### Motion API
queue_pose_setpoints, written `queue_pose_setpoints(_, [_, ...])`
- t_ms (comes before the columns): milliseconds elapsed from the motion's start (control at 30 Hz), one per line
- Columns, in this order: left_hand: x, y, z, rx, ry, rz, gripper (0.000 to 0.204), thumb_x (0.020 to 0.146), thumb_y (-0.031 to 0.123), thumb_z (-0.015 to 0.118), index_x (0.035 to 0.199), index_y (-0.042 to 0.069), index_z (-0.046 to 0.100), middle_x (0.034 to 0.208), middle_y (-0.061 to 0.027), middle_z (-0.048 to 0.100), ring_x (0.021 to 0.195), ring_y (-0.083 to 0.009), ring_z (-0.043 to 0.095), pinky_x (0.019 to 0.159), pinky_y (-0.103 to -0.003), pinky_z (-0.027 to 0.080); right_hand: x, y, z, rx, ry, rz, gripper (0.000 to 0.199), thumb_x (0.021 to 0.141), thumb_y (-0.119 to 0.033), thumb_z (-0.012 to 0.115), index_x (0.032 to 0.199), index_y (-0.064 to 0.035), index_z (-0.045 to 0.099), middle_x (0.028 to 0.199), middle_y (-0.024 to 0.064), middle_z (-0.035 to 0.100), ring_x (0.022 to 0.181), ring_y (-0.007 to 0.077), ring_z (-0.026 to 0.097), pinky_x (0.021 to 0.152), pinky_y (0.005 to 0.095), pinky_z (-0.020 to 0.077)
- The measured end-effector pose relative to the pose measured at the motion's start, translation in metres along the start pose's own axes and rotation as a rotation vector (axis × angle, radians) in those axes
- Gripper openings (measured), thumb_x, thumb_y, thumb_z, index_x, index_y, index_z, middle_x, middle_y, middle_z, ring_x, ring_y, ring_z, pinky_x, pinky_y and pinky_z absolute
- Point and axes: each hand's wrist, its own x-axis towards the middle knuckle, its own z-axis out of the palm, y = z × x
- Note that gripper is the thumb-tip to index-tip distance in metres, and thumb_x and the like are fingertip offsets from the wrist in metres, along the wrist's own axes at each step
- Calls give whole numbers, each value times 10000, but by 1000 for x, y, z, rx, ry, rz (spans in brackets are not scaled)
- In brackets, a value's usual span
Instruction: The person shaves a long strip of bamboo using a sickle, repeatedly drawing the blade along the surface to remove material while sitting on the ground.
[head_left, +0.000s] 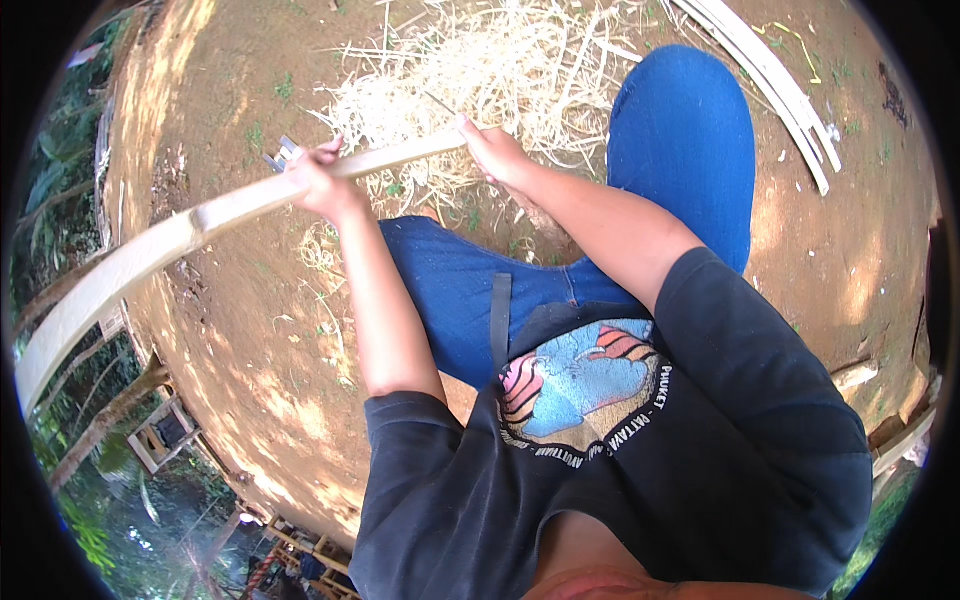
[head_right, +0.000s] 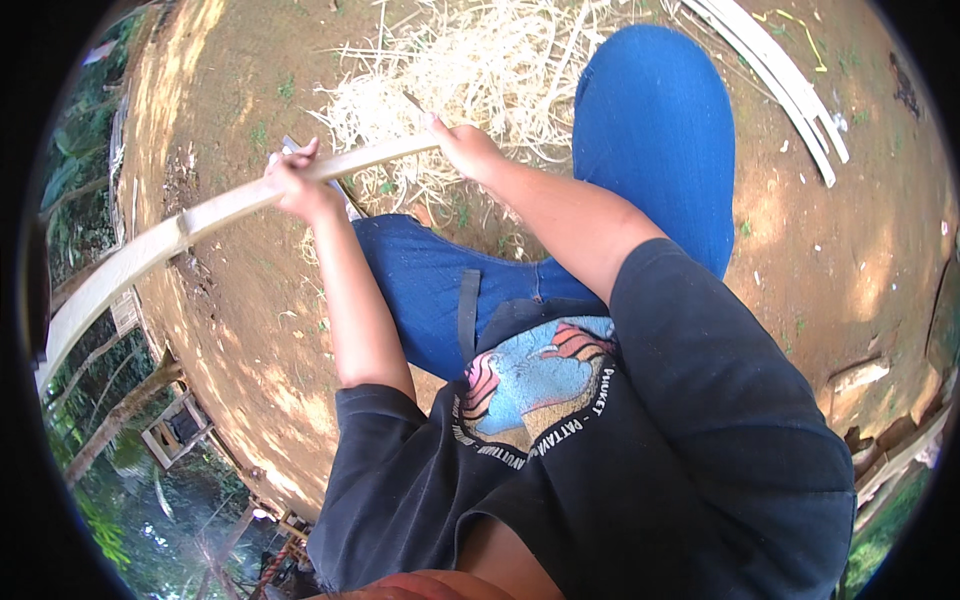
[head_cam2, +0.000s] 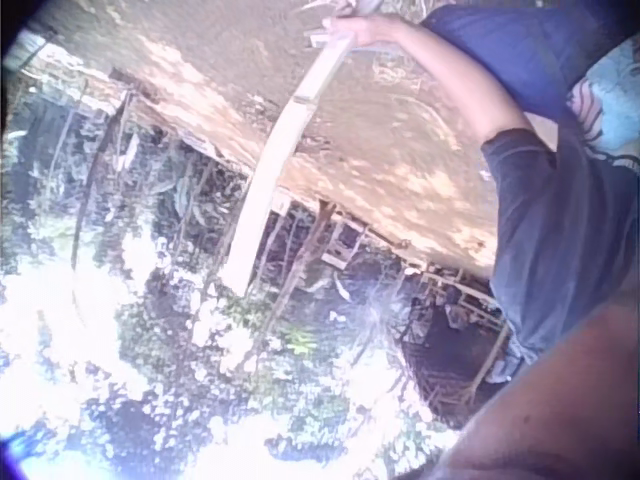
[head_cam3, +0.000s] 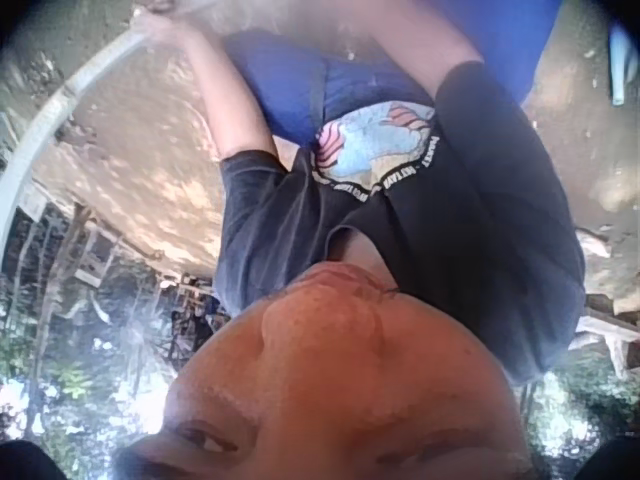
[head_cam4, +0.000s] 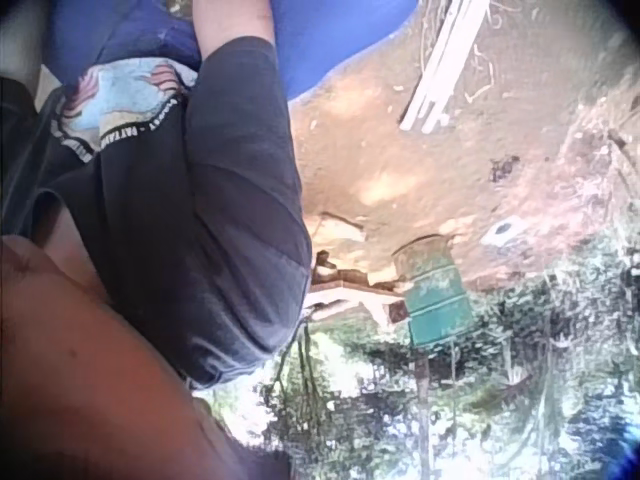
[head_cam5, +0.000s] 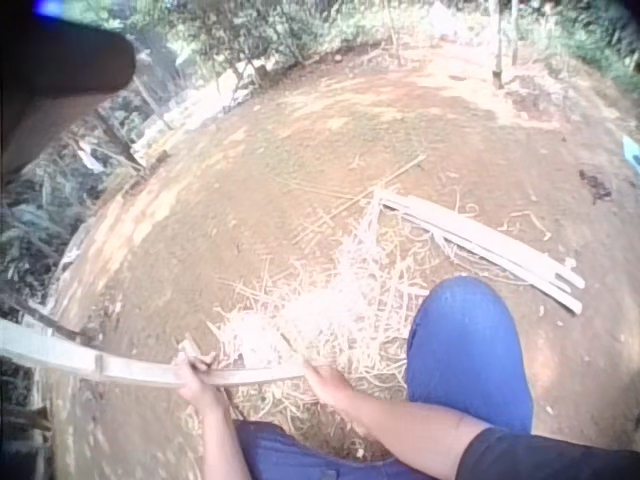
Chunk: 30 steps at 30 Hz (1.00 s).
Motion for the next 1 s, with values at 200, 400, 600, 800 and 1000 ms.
queue_pose_setpoints(200, [30, 111, -14, -302, 150, 133, 388, 957, 400, 406, 734, 95, 493, 650, -77, 549, 586, -191, 585, 634, -338, 555, -14, -80, -10, -79, -115, -281, 765, 943, -767, 204, 547, -131, 360, 485, -11, 360, 432, 123, 387, 483, 302, 413])
queue_pose_setpoints(400, [20, 200, -29, -514, -138, 315, 420, 963, 495, 428, 739, 141, 459, 542, -12, 448, 447, -96, 437, 408, -244, 377, -45, -132, -12, -482, -277, -664, 763, 989, -690, 271, 551, -91, 449, 488, 5, 409, 482, 138, 438, 510, 340, 403])
queue_pose_setpoints(600, [14, 219, -15, -619, -258, 399, 735, 866, 823, 369, 808, 105, 511, 696, -52, 491, 545, -147, 517, 503, -292, 454, -49, -113, -19, -324, -317, -733, 722, 1016, -638, 278, 586, -86, 455, 511, 0, 412, 485, 132, 417, 498, 318, 375])
queue_pose_setpoints(800, [10, 213, 18, -399, -83, 478, 728, 874, 807, 317, 910, 115, 540, 1036, -118, 576, 818, -257, 630, 899, -574, 537, -54, -114, -25, -80, -401, -465, 718, 986, -699, 234, 566, -131, 368, 498, -16, 354, 447, 114, 376, 456, 284, 373])
queue_pose_setpoints(1000, [10, 209, 38, -178, 93, 495, 557, 890, 683, 497, 874, 130, 435, 733, -91, 614, 610, -208, 638, 482, -349, 582, -55, -111, -30, -210, -376, -469, 741, 945, -758, 220, 552, -147, 362, 496, -10, 380, 452, 110, 400, 479, 264, 415])
